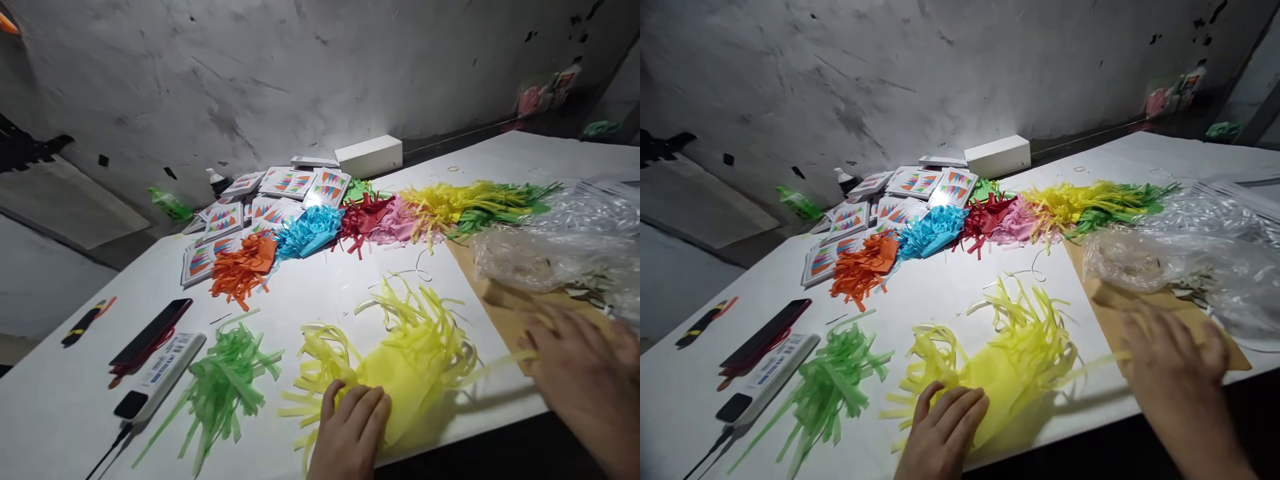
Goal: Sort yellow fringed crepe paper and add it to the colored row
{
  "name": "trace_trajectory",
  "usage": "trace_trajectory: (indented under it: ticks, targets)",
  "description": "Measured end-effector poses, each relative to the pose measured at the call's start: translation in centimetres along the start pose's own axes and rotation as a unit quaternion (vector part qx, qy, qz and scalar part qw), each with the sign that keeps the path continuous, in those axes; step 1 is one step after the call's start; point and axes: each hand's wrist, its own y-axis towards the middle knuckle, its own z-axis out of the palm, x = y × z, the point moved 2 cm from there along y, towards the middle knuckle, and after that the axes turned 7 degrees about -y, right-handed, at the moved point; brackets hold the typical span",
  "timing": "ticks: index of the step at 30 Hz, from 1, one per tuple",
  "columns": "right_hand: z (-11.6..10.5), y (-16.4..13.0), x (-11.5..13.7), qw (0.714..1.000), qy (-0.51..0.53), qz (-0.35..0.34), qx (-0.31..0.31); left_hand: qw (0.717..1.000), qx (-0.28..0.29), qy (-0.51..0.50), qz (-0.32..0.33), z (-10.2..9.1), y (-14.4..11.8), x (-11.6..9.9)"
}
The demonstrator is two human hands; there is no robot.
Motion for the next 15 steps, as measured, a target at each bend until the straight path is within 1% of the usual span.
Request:
trace_trajectory:
  ticks: [1,2,3,4,5,6,7,8,10,11,13,15]
  targets:
    - [-0.6,0.0,-0.5,1.0,-0.006,0.023,0.009,1.0,0.004,0.004,0.006,0.0,-0.1,0.0]
    - [-1.5,0.0,-0.4,1.0,0.002,0.023,0.017,1.0,0.012,0.006,0.009,0.0,-0.2,-0.1]
    - [-2.4,0.1,0.2,0.999,0.03,0.001,0.022,1.0,0.023,0.005,0.009,0.0,-0.2,-0.2]
    - [-3.5,0.1,1.5,0.995,0.077,-0.057,0.02,0.999,0.033,0.003,0.005,-0.1,-0.2,-0.2]
    - [-4.3,0.1,3.3,0.981,0.137,-0.131,0.027,0.999,0.042,0.001,0.002,-0.2,-0.1,-0.2]
    - [-5.0,0.0,5.2,0.956,0.193,-0.217,0.038,0.999,0.054,0.0,-0.001,-0.3,0.0,-0.2]
    - [-5.4,-0.2,7.2,0.928,0.224,-0.295,0.042,0.998,0.064,0.002,-0.004,-0.5,0.1,-0.1]
    - [-5.5,-0.4,8.9,0.911,0.243,-0.33,0.047,0.997,0.071,0.006,-0.001,-0.7,0.1,0.0]
    - [-5.0,-0.8,11.4,0.901,0.286,-0.326,0.023,0.996,0.088,0.017,0.009,-1.2,0.2,0.3]
    - [-4.5,-1.1,12.2,0.902,0.298,-0.312,0.019,0.995,0.096,0.024,0.016,-1.5,0.2,0.3]
    - [-3.8,-1.8,12.9,0.905,0.306,-0.295,0.02,0.993,0.098,0.043,0.041,-1.9,0.2,0.2]
    - [-3.5,-2.4,12.9,0.904,0.302,-0.3,0.027,0.993,0.073,0.069,0.068,-1.9,0.3,-0.4]
